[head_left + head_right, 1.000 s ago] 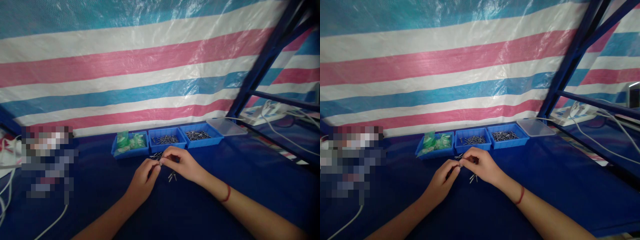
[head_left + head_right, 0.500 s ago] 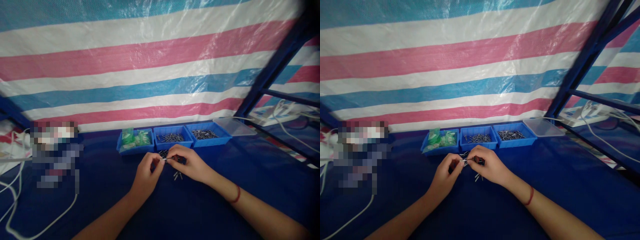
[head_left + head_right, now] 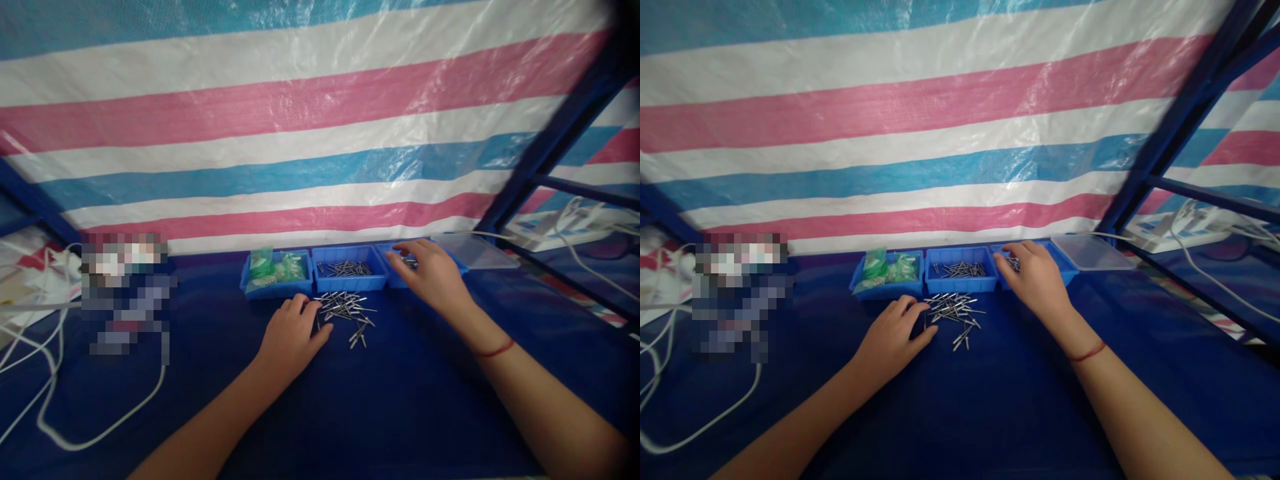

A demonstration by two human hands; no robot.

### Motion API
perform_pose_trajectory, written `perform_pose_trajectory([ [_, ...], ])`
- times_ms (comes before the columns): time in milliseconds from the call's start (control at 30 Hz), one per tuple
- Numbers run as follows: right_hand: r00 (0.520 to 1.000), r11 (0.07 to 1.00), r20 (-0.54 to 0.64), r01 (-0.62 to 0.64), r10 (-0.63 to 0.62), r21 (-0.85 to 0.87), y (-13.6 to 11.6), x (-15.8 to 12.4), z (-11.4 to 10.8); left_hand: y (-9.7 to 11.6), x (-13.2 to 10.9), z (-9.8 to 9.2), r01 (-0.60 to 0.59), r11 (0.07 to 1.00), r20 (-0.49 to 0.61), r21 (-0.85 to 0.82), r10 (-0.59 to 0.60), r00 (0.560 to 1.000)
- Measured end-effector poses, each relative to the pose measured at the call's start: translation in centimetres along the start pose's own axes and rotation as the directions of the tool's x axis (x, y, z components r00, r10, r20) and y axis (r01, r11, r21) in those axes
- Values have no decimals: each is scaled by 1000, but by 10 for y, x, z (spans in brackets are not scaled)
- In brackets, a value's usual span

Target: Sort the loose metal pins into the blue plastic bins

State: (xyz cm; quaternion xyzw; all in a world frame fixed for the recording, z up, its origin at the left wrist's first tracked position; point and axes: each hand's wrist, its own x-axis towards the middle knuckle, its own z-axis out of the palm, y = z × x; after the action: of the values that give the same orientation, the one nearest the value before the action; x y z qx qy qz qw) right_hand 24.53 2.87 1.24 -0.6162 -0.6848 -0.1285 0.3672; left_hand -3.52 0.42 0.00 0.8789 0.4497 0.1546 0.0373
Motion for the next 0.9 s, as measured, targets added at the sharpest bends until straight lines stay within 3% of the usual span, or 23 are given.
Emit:
perform_pose_trajectory([
  [133,984,965,118,103,-135,240,-43,-10,-3,-4,1,-3,12,1000,58,3,-13,998],
  [233,933,905,212,197,-291,377,-69,-20,-2,-3,2,-2,29,1000,59,5,-29,998],
  [400,863,875,320,242,-391,419,-86,-32,8,-1,2,-1,60,996,83,-60,-55,995],
  [500,884,887,338,157,-323,435,-88,-37,14,0,1,-2,76,990,60,-115,-69,996],
  [600,923,854,346,-36,-171,519,-90,-41,19,2,1,-2,28,950,-5,-311,-31,1000],
  [733,909,689,412,-260,-62,676,-96,-44,22,7,0,0,3,815,-52,-580,-41,998],
  [900,900,532,436,-363,-13,765,-99,-45,23,10,-1,5,36,717,-43,-696,-92,995],
])
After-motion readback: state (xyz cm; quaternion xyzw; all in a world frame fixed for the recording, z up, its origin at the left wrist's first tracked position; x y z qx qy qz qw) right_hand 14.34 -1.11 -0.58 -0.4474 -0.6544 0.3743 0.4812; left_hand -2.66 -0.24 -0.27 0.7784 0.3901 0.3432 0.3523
